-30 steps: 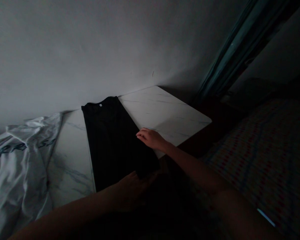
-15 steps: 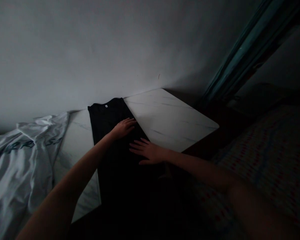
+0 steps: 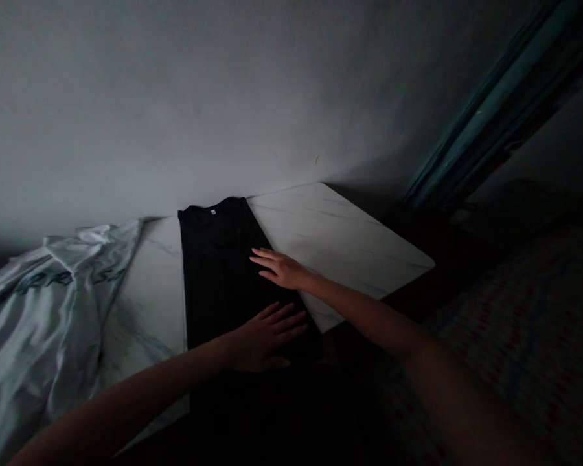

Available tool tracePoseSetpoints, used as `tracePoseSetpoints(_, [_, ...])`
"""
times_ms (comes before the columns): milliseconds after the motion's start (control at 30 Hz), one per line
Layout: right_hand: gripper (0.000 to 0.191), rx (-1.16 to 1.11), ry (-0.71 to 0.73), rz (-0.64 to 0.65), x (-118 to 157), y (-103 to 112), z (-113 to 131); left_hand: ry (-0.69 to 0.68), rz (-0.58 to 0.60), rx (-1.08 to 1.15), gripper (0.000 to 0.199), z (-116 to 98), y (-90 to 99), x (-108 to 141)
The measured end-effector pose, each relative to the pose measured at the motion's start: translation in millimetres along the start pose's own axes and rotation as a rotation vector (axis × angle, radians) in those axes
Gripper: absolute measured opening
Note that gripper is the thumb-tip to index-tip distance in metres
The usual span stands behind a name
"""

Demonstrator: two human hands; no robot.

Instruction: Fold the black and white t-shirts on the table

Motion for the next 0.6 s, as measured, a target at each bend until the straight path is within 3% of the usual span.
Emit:
tracePoseSetpoints(67, [0.053,0.113,0.014,0.112,-16.4,-17.9,-5.6,-0.039,0.056,0.082,0.082,-15.0,5.5,8.1])
tracePoseSetpoints(133, [0.057,0.175,0.088,0.229,-12.8,-32.2,0.1,-0.075,0.084,0.161,0.083,-26.5,13.0,22.0])
tracePoseSetpoints(200, [0.058,0.187,0.201,0.312,8.5,-37.2,14.1,-0.081,0.068,0.206,0.082,-33.4,20.0,44.0])
tracePoseSetpoints(300, [0.069,0.145,0.326,0.387,59.3,-26.8,36.9,0.018,0.005,0.142,0.083,-34.4,19.3,91.7])
tracePoseSetpoints(400, [0.089,0.117,0.396,0.466,112.4,-11.6,47.2,0.184,-0.037,-0.061,0.088,-32.0,-3.4,143.2])
tracePoseSetpoints(467, [0.086,0.165,0.429,0.467,139.4,-7.3,44.6,0.271,-0.071,-0.235,0.086,-33.9,-24.3,167.8])
tracePoseSetpoints(600, [0.067,0.284,0.488,0.266,161.6,-10.5,32.8,0.350,-0.146,-0.446,0.080,-44.9,-48.5,179.2])
Point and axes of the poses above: each hand's wrist, its own x-axis away from the middle knuckle, its own y-axis out of the back of the hand, z = x × y, the point moved 3 cm from there along -x, towards the middle knuckle, and after that the axes turned 2 degrees about y, right-handed, at the moved point
